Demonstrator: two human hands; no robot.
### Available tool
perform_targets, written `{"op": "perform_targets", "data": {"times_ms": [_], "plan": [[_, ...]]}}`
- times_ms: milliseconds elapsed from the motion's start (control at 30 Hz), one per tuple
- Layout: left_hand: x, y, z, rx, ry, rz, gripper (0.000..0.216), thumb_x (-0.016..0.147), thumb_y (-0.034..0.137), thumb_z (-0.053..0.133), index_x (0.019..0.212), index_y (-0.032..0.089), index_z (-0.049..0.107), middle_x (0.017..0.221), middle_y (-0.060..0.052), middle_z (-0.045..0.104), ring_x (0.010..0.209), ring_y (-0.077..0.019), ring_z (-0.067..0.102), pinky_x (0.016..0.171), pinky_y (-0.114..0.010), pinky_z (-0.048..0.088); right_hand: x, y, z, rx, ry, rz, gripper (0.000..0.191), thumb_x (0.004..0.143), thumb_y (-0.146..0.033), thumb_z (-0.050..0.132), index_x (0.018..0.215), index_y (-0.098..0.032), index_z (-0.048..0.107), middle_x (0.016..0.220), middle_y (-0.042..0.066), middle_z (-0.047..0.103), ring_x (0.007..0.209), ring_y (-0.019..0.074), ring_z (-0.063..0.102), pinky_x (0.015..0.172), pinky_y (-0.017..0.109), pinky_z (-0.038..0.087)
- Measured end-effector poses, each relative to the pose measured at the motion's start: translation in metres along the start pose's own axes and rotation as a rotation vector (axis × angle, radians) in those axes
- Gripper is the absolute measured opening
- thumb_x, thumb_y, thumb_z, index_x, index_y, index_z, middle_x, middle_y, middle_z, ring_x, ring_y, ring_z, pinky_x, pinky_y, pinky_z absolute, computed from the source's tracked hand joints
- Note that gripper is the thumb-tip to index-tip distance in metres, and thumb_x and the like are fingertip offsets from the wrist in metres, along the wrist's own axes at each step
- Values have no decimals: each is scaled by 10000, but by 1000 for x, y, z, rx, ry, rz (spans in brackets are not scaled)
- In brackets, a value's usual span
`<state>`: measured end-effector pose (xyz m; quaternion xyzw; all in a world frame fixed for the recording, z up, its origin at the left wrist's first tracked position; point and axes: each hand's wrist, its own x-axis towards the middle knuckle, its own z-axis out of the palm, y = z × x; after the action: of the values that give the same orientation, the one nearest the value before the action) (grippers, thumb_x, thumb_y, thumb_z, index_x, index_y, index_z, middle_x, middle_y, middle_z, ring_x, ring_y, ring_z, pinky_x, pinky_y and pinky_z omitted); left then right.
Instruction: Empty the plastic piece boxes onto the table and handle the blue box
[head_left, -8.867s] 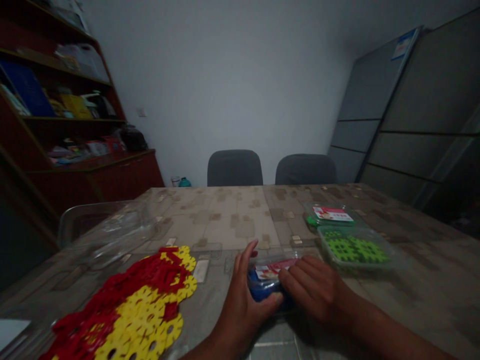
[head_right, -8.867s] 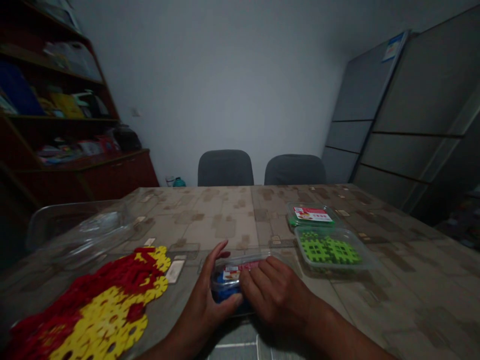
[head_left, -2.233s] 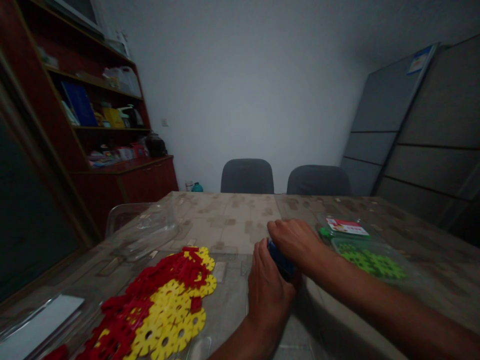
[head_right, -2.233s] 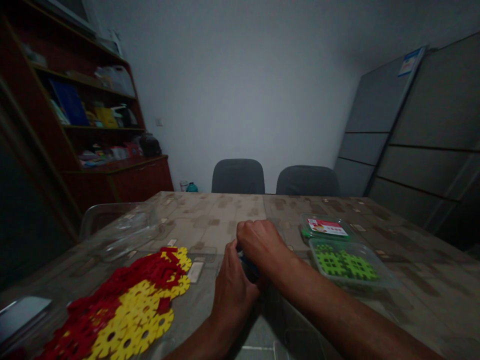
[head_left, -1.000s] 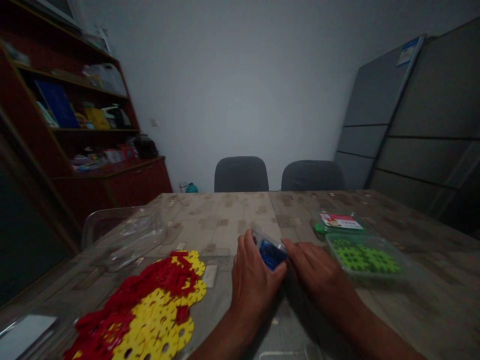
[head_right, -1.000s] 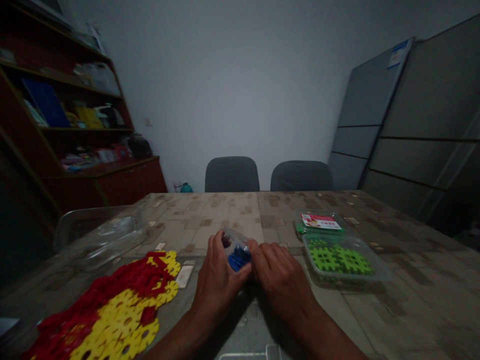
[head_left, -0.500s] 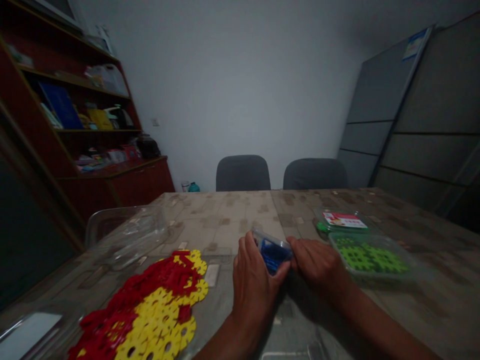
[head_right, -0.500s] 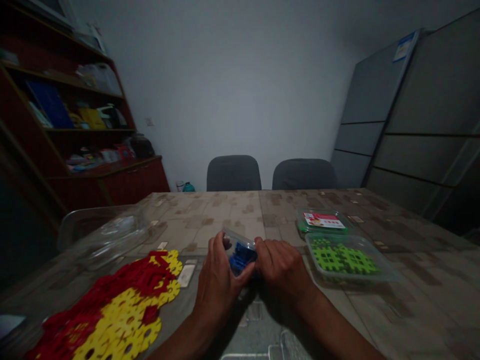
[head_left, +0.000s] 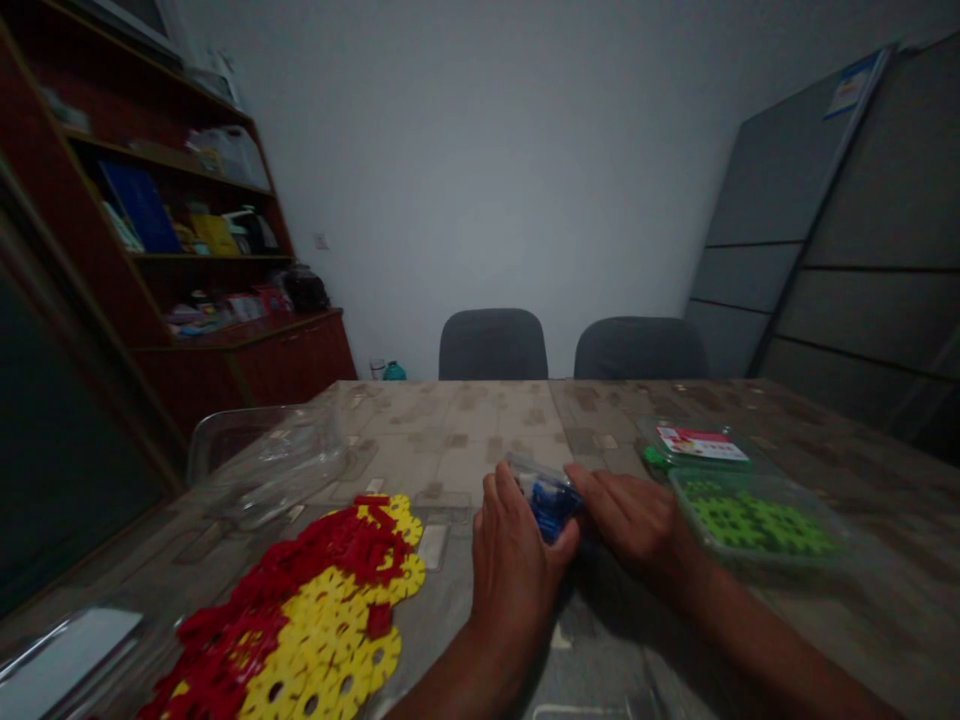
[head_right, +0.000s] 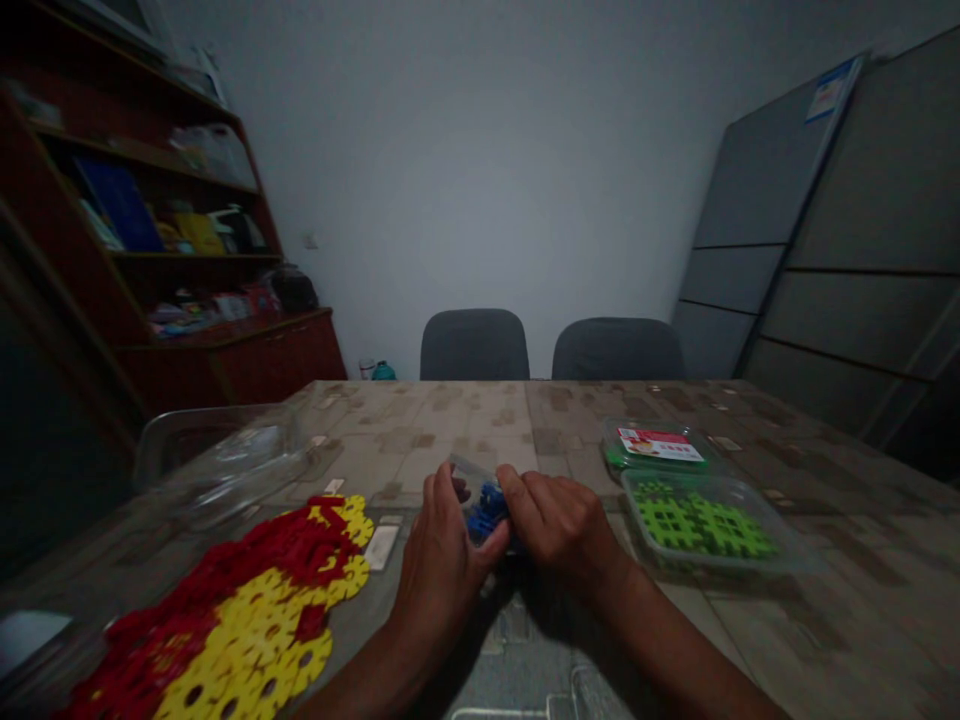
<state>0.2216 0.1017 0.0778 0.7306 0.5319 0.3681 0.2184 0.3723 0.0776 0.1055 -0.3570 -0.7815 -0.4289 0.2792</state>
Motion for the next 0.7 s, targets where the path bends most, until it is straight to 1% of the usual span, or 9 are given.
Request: {"op": "perform_targets", "data": {"times_ms": [67, 133, 233, 300, 433, 533, 633, 700], "plan": [[-1, -2, 1, -20, 24, 1, 732, 786, 292, 632, 1358, 64, 236, 1283, -225, 463, 1237, -357, 470, 1009, -470, 419, 5, 3, 1, 5, -10, -29, 227, 987, -105, 376, 1098, -29, 559, 696, 45, 601, 568, 138, 556, 516, 277, 396], [-2, -6, 1, -47, 48, 4, 725, 780, 296, 631, 1355, 74, 251, 1270, -214, 473, 1217, -354, 486, 1003, -475, 423, 9, 3, 0, 18, -15, -61, 247, 996, -124, 357, 1083, -38, 571, 719, 53, 617, 577, 131, 566, 509, 272, 406], [-4, -8, -1, -84, 47, 1, 709, 773, 297, 627, 1342, 63, 275, 1254, -216, 483, 1210, -359, 487, 1003, -489, 418, 10, 1, -5, 43, -26, -77, 271, 1004, -126, 342, 1146, -23, 548, 807, 86, 655, 663, 134, 612, 577, 261, 468], [-4, -7, -2, -117, 28, -3, 695, 780, 305, 615, 1339, 58, 285, 1261, -224, 482, 1219, -358, 481, 1001, -485, 420, 8, 1, -8, 58, -19, -72, 269, 996, -113, 367, 1191, -12, 521, 865, 107, 669, 735, 153, 637, 638, 270, 504], [-2, -4, -1, -157, 9, -45, 684, 767, 312, 621, 1329, 89, 302, 1283, -217, 481, 1200, -351, 495, 990, -479, 429, 6, 4, -8, 81, 29, -91, 270, 962, -89, 420, 1201, -22, 525, 915, 127, 678, 809, 176, 654, 696, 291, 539], [0, -4, 2, -132, 9, -54, 704, 769, 324, 621, 1339, 76, 289, 1288, -228, 477, 1196, -358, 494, 989, -489, 424, 9, 5, -3, 61, 35, -87, 258, 958, -84, 403, 1151, -19, 562, 872, 122, 679, 755, 163, 652, 657, 273, 532], [0, -6, 4, -125, 18, -56, 711, 795, 340, 603, 1354, 49, 274, 1286, -236, 473, 1165, -356, 515, 980, -486, 430, 15, 5, 1, 47, 23, -74, 242, 972, -101, 389, 1070, -17, 593, 774, 95, 661, 647, 149, 626, 563, 260, 483], [-1, -7, 3, -139, 21, -52, 688, 811, 343, 589, 1351, 48, 283, 1295, -238, 469, 1167, -353, 514, 985, -484, 426, 18, 5, 1, 48, 11, -69, 255, 983, -111, 368, 1042, -27, 602, 729, 75, 643, 605, 137, 605, 528, 252, 451]]}}
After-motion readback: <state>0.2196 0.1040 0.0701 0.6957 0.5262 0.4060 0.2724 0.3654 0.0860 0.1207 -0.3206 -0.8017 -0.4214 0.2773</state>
